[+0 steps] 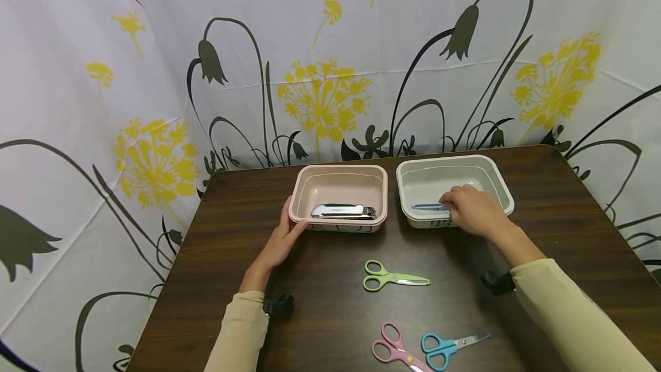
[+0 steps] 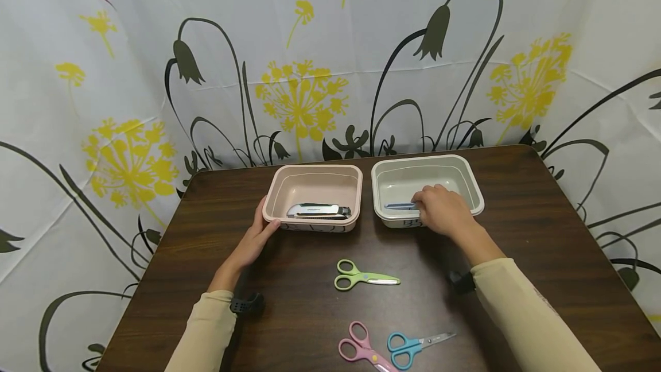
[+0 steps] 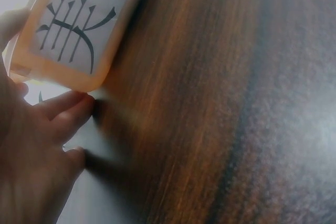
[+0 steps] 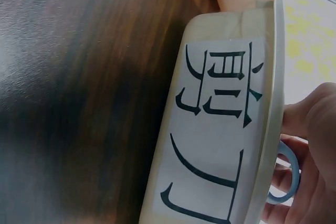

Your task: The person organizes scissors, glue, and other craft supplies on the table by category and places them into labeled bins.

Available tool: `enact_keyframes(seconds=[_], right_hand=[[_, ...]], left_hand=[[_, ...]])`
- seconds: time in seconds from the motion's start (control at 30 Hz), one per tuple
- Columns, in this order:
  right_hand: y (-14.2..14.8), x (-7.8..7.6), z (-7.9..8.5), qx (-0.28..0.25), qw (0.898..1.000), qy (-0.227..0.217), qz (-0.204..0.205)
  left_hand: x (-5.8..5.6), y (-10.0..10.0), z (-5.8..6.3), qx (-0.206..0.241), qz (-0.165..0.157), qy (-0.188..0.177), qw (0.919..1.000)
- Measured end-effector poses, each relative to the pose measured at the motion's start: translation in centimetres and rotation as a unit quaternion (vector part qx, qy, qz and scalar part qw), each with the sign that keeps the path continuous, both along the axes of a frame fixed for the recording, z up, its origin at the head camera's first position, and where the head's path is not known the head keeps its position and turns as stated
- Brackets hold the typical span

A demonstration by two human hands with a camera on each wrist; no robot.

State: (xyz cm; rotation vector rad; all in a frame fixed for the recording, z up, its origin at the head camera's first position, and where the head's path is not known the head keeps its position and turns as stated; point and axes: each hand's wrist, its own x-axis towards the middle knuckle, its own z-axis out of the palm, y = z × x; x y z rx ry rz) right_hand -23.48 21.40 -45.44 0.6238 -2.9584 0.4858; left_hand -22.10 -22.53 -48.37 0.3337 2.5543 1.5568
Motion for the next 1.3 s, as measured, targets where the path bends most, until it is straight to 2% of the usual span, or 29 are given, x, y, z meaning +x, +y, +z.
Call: enact_keyframes(seconds=[0.17,0.33,0.53,0.77,1.3], right_hand=[[-0.1,-1.5,0.1,-0.022,0.998,-0.062,-0.02],[0.0,-2.7,0.1,-0.018,0.992,-0.119,-0.039],[0.4,-3.3,-0.2,-0.051,0.987,-0.15,-0.018],[1.2,-3.6,-0.3,-0.08,0.983,-0.166,-0.011],[2.2,-3.7,-1.0,-0.101,0.983,-0.151,-0.02]], left_hand=[[0.1,0.0,0.1,-0.005,0.004,0.001,1.0],[0.2,-0.1,0.0,-0.009,0.005,-0.004,0.9999],[0.2,0.0,0.0,-0.01,0.004,-0.001,0.9999],[0.1,0.1,0.2,-0.006,0.002,-0.001,1.0],[0.2,0.2,0.3,-0.012,0.01,-0.003,0.9999]])
